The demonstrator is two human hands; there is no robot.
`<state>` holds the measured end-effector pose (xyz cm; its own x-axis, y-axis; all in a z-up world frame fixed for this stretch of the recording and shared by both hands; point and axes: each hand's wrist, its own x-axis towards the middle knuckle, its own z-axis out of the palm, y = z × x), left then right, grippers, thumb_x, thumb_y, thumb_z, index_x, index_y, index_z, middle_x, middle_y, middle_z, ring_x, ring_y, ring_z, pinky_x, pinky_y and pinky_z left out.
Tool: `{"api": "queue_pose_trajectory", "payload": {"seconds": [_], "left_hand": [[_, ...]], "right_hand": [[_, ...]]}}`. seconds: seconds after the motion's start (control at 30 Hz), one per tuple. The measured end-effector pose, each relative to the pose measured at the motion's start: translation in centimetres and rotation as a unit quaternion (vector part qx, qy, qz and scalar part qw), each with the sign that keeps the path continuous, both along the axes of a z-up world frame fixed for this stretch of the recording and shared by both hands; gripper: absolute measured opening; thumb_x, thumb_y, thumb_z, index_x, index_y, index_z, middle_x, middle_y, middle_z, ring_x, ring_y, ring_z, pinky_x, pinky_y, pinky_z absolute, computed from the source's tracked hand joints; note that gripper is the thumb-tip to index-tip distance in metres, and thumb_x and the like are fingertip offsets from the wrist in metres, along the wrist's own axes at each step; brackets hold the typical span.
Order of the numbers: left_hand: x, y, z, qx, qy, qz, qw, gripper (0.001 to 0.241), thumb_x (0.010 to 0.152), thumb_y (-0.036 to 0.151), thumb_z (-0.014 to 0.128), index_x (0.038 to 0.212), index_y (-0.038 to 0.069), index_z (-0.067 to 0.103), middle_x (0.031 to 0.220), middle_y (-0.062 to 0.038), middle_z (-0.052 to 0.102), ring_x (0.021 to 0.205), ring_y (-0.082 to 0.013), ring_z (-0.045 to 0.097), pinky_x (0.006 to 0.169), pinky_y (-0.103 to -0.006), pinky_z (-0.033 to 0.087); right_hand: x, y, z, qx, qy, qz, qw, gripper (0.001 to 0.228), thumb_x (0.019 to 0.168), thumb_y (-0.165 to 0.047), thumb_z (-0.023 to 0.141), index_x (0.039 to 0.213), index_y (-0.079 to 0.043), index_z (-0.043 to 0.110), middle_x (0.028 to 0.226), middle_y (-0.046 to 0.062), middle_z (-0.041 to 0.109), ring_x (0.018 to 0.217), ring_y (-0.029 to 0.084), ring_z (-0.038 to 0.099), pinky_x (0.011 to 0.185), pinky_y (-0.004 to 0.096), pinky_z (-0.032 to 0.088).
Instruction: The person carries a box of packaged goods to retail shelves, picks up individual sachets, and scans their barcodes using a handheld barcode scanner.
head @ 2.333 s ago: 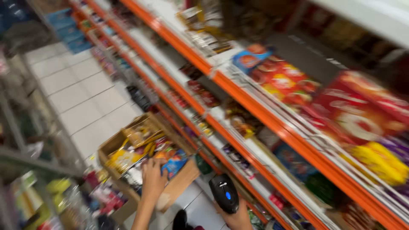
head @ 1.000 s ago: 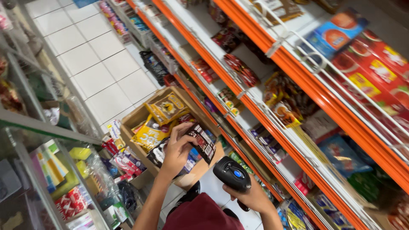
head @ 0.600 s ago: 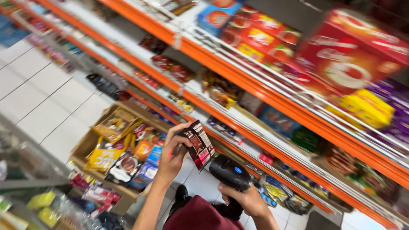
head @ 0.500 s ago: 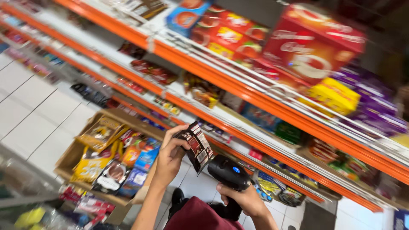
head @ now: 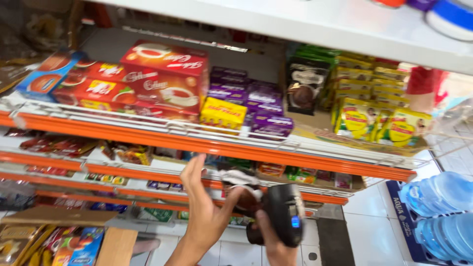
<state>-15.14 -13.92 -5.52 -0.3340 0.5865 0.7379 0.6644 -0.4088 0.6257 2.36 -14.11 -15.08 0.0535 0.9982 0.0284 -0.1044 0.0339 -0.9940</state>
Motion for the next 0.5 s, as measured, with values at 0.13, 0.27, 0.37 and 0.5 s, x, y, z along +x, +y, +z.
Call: {"api": "queue_pose_trajectory", "payload": {"seconds": [0.13,0.27,0.37,0.5], "left_hand": [[3.0,3.6,2.7,-0.195,-0.221,-0.274,0.915,0.096,0.083,0.009,0.078,0.155,0.008,0.015,0.129,-0.015,0.055,0.115,-0.0284,0.059,0.098,-0.0413,0.050],[5.6,8.9,4.7,-0.153,-0.250,-0.378,0.878,0.076,0.093,0.005,0.068,0.157,0.007,0.026,0.126,-0.019,0.062,0.122,-0.0254,0.062,0.109,-0.0390,0.047],[6.7,14.3,6.4,-0.087,-0.169,-0.344,0.919,0.061,0.098,0.002,0.066,0.149,0.001,0.034,0.138,-0.022,0.063,0.128,-0.0289,0.063,0.110,-0.0403,0.050],[7.0,20.7,9.0,-0.144,-0.080,-0.260,0.952,0.067,0.094,0.005,0.065,0.151,0.007,0.029,0.122,-0.026,0.066,0.113,-0.0361,0.069,0.097,-0.0438,0.053]], "right_hand": [[4.6,2.8,2.6,0.195,-0.099,-0.047,0.975,0.022,0.094,-0.001,0.068,0.115,0.005,0.067,0.096,0.010,0.070,0.070,0.016,0.068,0.066,0.030,0.057],[6.5,5.9,5.3,0.185,0.010,-0.052,0.981,0.026,0.094,0.000,0.061,0.119,0.003,0.060,0.106,0.013,0.062,0.070,0.017,0.064,0.067,0.032,0.055],[7.8,7.0,7.1,0.120,0.231,-0.072,0.963,0.018,0.093,0.004,0.060,0.111,0.003,0.057,0.117,0.015,0.063,0.073,0.018,0.059,0.067,0.033,0.050],[8.8,6.9,7.7,0.111,0.228,-0.089,0.963,0.015,0.092,0.004,0.059,0.107,0.002,0.058,0.112,0.014,0.062,0.070,0.018,0.057,0.064,0.034,0.049]]}}
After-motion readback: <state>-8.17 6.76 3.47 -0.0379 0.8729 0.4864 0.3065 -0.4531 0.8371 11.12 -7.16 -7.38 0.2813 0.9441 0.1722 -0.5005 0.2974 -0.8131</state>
